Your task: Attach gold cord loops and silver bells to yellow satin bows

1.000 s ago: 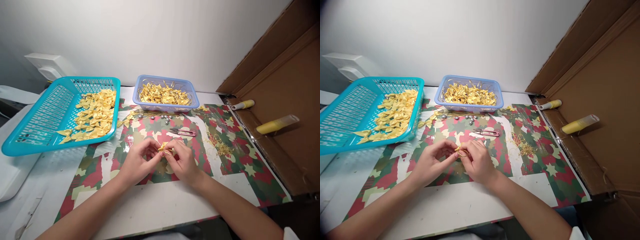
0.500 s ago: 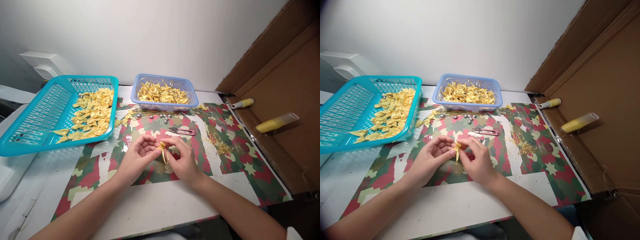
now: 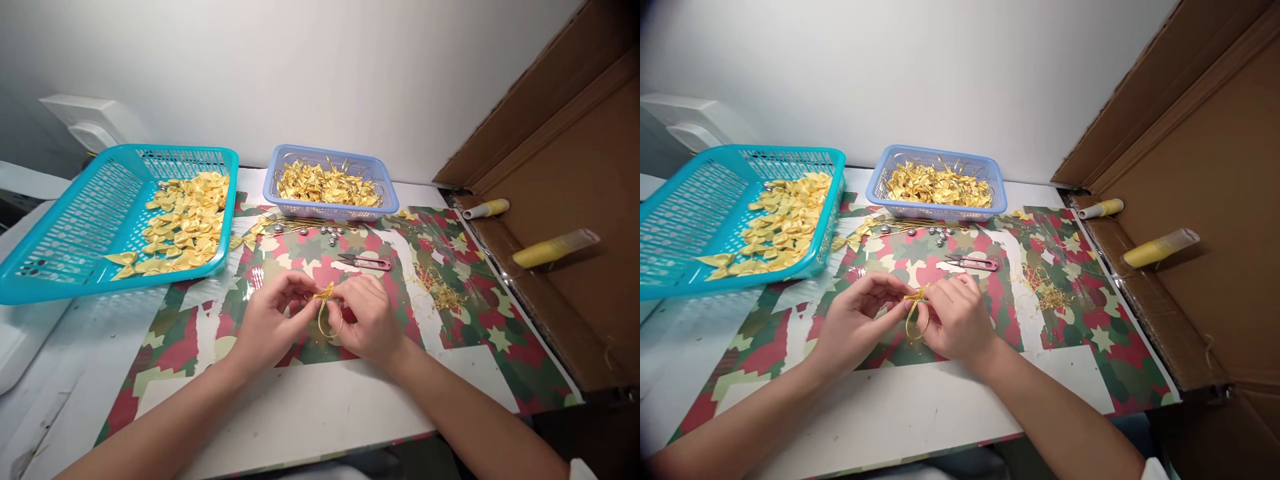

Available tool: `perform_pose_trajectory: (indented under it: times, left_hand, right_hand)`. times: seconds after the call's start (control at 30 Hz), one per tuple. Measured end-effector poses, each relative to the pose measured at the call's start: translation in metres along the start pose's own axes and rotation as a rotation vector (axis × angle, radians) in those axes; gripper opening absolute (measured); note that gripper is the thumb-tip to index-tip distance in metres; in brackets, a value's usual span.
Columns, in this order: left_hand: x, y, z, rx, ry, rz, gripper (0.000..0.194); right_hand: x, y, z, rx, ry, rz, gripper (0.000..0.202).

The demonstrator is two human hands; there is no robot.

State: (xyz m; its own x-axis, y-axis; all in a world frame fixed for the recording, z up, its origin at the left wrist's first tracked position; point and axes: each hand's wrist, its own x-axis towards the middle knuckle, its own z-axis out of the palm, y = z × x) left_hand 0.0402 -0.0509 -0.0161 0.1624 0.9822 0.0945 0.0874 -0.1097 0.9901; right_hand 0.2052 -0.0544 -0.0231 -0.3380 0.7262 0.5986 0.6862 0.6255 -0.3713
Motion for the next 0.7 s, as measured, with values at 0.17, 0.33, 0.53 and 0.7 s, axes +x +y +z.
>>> perform_pose_trajectory:
  times: [0.17,0.33,0.53,0.7]
  left_hand:
    - [0.0005,0.0005,0.0005,-0.080,0.011,-0.078,0.016]
    - [-0.0019,-0.0004,0.0013,0.056,0.015,-0.008,0.014]
    - [-0.0024,0.0017,0.0006,0.391,-0.139,0.069,0.023]
    - [0.0009,0.0007,-0.0040,0.446,-0.213,0.211,0.021]
  right_hand:
    - [0.0007,0.0022,0.0023,-0.029,0.009,0.010,0.013]
    - [-0.0010,0.0019,0.0044,-0.062,-0.025,0.035,0.026]
    - [-0.0022,-0.0007,0.0050,0.124,-0.023,0.123,0.032]
    - [0.0006,0.0012,-0.0037,0.375,-0.014,0.292,0.031]
